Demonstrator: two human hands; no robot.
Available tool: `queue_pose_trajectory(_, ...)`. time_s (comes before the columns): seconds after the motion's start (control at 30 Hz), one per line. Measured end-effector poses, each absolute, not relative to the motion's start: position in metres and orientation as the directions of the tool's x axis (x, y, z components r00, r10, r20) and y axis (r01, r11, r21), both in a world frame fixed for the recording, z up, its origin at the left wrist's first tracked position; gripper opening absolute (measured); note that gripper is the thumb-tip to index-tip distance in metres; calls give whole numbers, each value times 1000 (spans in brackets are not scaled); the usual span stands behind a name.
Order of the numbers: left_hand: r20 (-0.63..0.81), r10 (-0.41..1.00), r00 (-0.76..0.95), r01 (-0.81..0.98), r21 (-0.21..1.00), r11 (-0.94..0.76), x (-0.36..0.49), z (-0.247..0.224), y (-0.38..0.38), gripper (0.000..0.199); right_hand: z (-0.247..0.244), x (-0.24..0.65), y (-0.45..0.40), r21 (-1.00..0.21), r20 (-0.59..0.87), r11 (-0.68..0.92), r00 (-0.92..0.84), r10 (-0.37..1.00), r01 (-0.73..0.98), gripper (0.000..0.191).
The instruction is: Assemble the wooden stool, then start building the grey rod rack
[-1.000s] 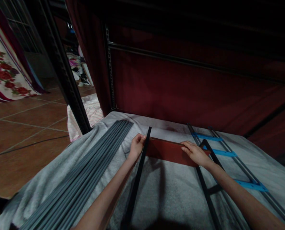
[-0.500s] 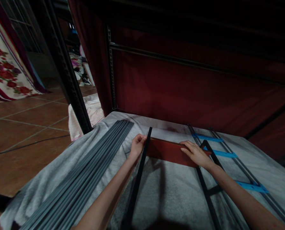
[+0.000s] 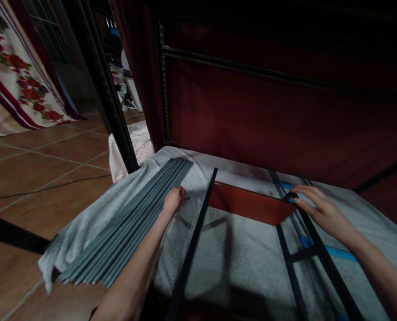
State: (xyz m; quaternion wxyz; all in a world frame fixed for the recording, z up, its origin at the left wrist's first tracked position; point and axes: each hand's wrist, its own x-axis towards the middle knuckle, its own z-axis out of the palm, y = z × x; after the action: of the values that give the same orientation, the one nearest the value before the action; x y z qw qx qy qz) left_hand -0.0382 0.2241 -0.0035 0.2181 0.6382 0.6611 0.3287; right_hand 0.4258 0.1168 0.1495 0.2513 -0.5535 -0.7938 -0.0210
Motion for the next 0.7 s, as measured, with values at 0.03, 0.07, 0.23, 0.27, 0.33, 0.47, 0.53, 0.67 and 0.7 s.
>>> queue_pose_trajectory(0.03, 127, 989, -77, 715, 698, -34, -40, -6, 222, 17, 148, 436, 106, -257, 428, 365, -233, 873, 895, 37)
queue_pose_trajectory(0.07, 122, 991, -50, 734, 678, -46, -41, -8, 220, 15, 144, 445, 95, -277, 434, 342, -200, 878, 898, 37)
queue_pose_trajectory(0.23, 103, 990, 92, 901, 414, -127, -30, -12, 214, 12, 112, 484, 43, -380, 391, 172, -11, 920, 909, 38)
queue_pose_trajectory(0.27, 107, 989, 98, 917, 378, -132, -27, -11, 212, 13, 106, 490, 35, -395, 378, 147, 15, 926, 907, 38)
queue_pose_trajectory(0.33, 122, 987, 100, 923, 358, -138, -23, -9, 209, 16, 97, 498, 22, -427, 371, 123, 49, 928, 896, 37)
queue_pose_trajectory(0.47, 244, 969, 35, 890, 433, -141, -25, 3, 204, 17, 85, 507, 4, -498, 372, 107, 101, 923, 861, 35)
queue_pose_trajectory(0.53, 305, 949, -78, 814, 570, -116, -29, 15, 203, 16, 81, 507, -1, -536, 366, 100, 124, 922, 839, 36)
queue_pose_trajectory(0.67, 250, 919, -306, 424, 900, -104, -35, 57, 186, 22, 81, 503, -1, -624, 368, 102, 177, 913, 774, 39)
queue_pose_trajectory(0.7, 218, 923, -316, 329, 938, -108, -34, 72, 177, 25, 83, 500, 2, -644, 375, 114, 183, 909, 756, 39)
